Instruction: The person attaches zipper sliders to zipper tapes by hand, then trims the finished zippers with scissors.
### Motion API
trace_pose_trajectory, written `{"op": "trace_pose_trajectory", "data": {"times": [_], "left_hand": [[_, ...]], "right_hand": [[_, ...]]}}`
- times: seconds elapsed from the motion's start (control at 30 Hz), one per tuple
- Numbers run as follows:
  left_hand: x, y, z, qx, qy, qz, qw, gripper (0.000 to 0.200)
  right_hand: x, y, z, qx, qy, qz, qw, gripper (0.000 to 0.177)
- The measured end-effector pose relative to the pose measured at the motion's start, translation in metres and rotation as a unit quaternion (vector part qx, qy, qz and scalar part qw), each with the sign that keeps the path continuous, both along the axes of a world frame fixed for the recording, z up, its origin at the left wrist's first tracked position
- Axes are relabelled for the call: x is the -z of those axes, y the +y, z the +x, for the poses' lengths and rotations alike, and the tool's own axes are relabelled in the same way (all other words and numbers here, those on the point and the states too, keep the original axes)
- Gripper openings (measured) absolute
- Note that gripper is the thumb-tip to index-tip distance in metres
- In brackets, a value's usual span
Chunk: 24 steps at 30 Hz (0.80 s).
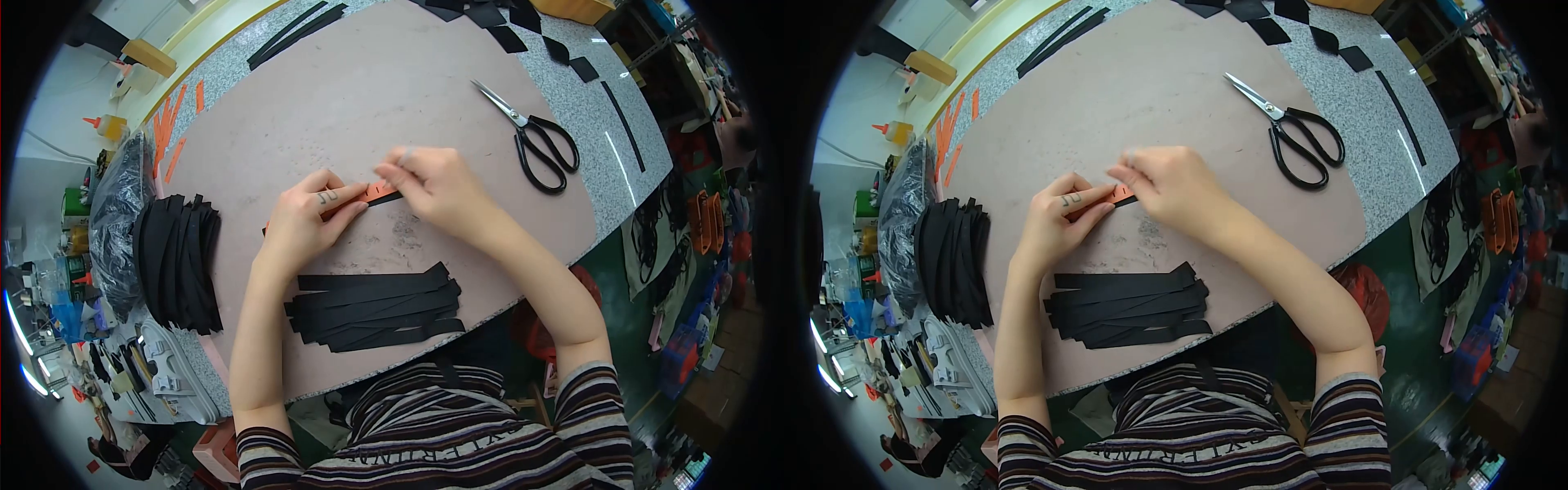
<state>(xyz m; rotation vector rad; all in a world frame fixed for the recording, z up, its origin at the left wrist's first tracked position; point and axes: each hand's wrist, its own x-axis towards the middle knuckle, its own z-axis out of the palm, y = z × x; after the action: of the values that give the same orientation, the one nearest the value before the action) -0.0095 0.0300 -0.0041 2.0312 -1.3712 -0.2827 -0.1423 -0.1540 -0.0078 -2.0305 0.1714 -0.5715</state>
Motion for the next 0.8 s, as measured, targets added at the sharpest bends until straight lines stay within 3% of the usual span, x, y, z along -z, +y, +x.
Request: {"op": "trace_pose_trajectory", "data": {"times": [0.13, 0.33, 0.47, 0.53, 0.63, 0.67, 0.73, 0.8], "left_hand": [[-0.001, 0.000, 0.002, 0.008, 0.001, 0.000, 1.000, 0.026], [0.006, 0.000, 0.003, 0.008, -0.008, -0.021, 1.000, 0.023], [0.007, 0.001, 0.004, 0.015, -0.026, -0.024, 0.999, 0.021], [0.000, 0.002, 0.002, -0.015, 0.043, -0.009, 0.999, 0.022], [-0.003, 0.011, 0.007, -0.114, 0.126, -0.080, 0.982, 0.023], [-0.003, 0.015, 0.010, -0.156, 0.149, -0.117, 0.969, 0.024], [-0.008, 0.023, 0.017, -0.185, 0.148, -0.128, 0.963, 0.025], [-0.012, 0.025, 0.019, -0.194, 0.131, -0.137, 0.962, 0.026]], "right_hand": [[0.006, 0.003, 0.012, -0.026, -0.031, -0.065, 0.997, 0.028], [0.005, 0.011, 0.017, -0.042, -0.012, -0.012, 0.999, 0.031], [0.010, 0.008, 0.019, -0.075, -0.025, -0.050, 0.996, 0.028], [-0.002, 0.000, 0.010, -0.099, 0.019, -0.069, 0.992, 0.022], [0.009, -0.005, 0.003, -0.056, -0.107, -0.229, 0.966, 0.008], [0.014, -0.005, 0.003, -0.077, -0.115, -0.298, 0.945, 0.009], [0.022, -0.006, 0.004, -0.119, -0.129, -0.429, 0.886, 0.029], [0.023, -0.007, 0.006, -0.132, -0.108, -0.368, 0.914, 0.030]]}}
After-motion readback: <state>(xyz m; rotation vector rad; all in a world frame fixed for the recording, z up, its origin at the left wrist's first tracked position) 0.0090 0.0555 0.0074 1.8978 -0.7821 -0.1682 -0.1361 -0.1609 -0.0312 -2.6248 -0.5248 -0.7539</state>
